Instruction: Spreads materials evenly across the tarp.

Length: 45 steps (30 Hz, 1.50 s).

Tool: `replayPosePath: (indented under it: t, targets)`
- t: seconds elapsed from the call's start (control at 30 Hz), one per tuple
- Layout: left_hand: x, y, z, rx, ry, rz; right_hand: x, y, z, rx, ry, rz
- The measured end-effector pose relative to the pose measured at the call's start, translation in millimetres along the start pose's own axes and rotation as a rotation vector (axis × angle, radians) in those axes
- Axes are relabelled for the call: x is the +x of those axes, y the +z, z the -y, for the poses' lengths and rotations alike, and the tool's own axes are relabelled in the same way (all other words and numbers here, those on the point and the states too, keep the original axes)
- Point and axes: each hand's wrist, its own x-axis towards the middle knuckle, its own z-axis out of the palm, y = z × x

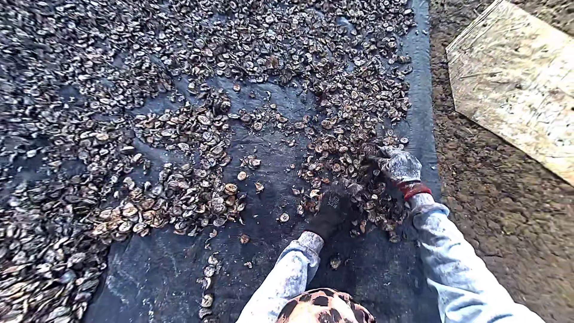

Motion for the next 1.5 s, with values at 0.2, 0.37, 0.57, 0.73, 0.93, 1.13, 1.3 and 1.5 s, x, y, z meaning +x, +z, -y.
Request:
replayPosePath:
  t: [0.2,0.37,0.57,0.73,0.93,1.13,1.3,1.5]
  targets:
    - [-13.6,-50.2,50.1,0.291,0.145,-0.215,-120.4,58.6,-32.9,-0.204,-0.337,-0.069]
    - [-72.7,-123.7,163.0,0.411,-0.402,-0.594,-123.8,20.1,-21.7,-0.054,-0.175,0.119]
    - [-115.8,-127.0,206.7,0.228,-0.724,-0.627,-138.1,-18.5,-54.9,-0.122,0.302,-0.067]
    - [-84.0,-106.1,120.4,0.179,-0.551,-0.527,-128.2,-4.5,-73.6,-0.043,0.585,-0.141]
    - [-40.9,-58.6,50.4,0.346,-0.105,-0.008,-126.4,-26.2,-89.9,-0.027,0.565,-0.052]
    - [-93.7,-147.0,93.2,0.577,0.179,0.258,-144.4,-11.1,-61.2,-0.186,0.517,-0.173]
    - [-171.2,-250.9,229.0,0.794,0.124,0.182,-145.1,-7.9,25.5,0.036,0.5,-0.16]
    - [-291.7,-345.6,388.6,0.555,-0.606,-0.328,-69.7,92.5,228.6,-0.188,-0.577,-0.08]
